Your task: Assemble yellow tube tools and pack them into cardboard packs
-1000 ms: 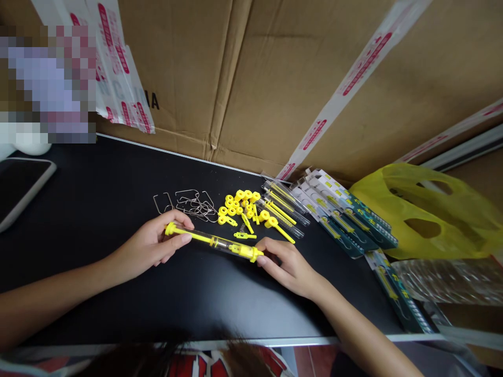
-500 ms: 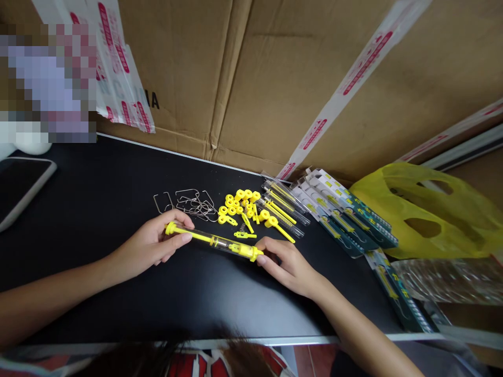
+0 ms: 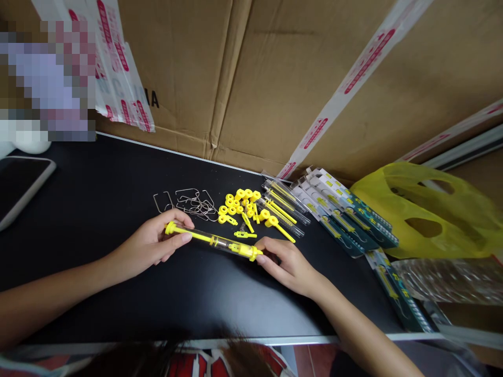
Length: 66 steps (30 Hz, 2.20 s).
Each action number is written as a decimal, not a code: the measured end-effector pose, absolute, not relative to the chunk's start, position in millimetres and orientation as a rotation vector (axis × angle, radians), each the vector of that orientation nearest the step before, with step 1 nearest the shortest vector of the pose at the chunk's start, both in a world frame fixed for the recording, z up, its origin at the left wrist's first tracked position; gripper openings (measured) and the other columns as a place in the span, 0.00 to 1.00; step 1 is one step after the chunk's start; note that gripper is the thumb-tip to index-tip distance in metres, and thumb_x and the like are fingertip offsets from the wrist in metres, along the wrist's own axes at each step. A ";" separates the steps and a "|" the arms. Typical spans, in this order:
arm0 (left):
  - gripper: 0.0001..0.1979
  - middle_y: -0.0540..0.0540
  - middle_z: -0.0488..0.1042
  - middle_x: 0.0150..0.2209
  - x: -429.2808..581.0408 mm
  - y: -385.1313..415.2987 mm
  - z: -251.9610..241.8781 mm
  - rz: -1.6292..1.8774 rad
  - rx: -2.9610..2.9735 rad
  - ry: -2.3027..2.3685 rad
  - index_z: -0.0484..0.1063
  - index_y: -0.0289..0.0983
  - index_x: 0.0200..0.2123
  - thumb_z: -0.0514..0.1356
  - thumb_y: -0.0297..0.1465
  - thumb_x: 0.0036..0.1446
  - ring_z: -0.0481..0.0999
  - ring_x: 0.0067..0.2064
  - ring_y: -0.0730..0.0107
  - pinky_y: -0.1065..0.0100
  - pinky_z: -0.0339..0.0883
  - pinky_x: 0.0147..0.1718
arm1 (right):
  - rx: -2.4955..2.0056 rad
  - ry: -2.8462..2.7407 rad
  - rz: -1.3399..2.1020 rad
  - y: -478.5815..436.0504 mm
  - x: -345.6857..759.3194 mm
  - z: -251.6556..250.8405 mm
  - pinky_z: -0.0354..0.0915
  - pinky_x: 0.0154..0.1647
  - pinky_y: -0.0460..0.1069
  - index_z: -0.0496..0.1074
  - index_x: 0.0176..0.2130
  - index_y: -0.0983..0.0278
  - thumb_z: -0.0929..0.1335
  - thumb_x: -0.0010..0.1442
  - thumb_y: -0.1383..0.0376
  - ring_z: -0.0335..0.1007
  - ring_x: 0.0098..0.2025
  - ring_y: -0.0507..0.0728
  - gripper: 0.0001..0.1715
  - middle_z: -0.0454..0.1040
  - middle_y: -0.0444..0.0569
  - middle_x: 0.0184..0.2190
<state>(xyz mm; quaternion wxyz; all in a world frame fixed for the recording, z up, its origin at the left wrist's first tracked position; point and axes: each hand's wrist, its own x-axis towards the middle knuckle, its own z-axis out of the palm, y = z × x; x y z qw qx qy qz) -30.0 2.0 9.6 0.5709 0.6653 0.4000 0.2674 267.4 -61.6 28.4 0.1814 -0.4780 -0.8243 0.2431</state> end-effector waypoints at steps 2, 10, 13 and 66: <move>0.11 0.60 0.57 0.17 -30.1 1.8 9.8 0.624 1.563 0.940 0.62 0.38 0.40 0.56 0.38 0.59 0.57 0.16 0.80 0.79 0.52 0.13 | -1.347 -2.332 0.681 -61.7 267.4 28.6 0.60 0.30 0.46 0.66 0.35 0.64 0.60 0.67 0.59 0.67 0.28 0.52 0.13 0.71 0.47 0.27; 0.11 0.60 0.57 0.17 -29.6 1.8 10.3 0.616 1.563 0.934 0.62 0.38 0.40 0.56 0.38 0.59 0.58 0.17 0.80 0.79 0.52 0.13 | -1.344 -2.341 0.671 -61.3 267.5 28.7 0.59 0.29 0.46 0.66 0.35 0.64 0.59 0.67 0.59 0.66 0.27 0.52 0.14 0.71 0.47 0.27; 0.11 0.60 0.57 0.17 -30.3 1.5 10.4 0.621 1.559 0.939 0.62 0.38 0.41 0.56 0.38 0.59 0.58 0.17 0.80 0.79 0.52 0.13 | -1.341 -2.341 0.667 -61.3 267.3 28.7 0.59 0.29 0.45 0.67 0.35 0.64 0.60 0.67 0.59 0.66 0.27 0.52 0.13 0.71 0.47 0.27; 0.10 0.59 0.57 0.17 -29.8 1.5 9.8 0.626 1.568 0.931 0.62 0.38 0.40 0.56 0.38 0.60 0.58 0.17 0.80 0.79 0.53 0.13 | -1.343 -2.334 0.708 -62.1 267.8 28.9 0.57 0.27 0.45 0.67 0.35 0.64 0.62 0.64 0.61 0.63 0.25 0.50 0.09 0.67 0.44 0.25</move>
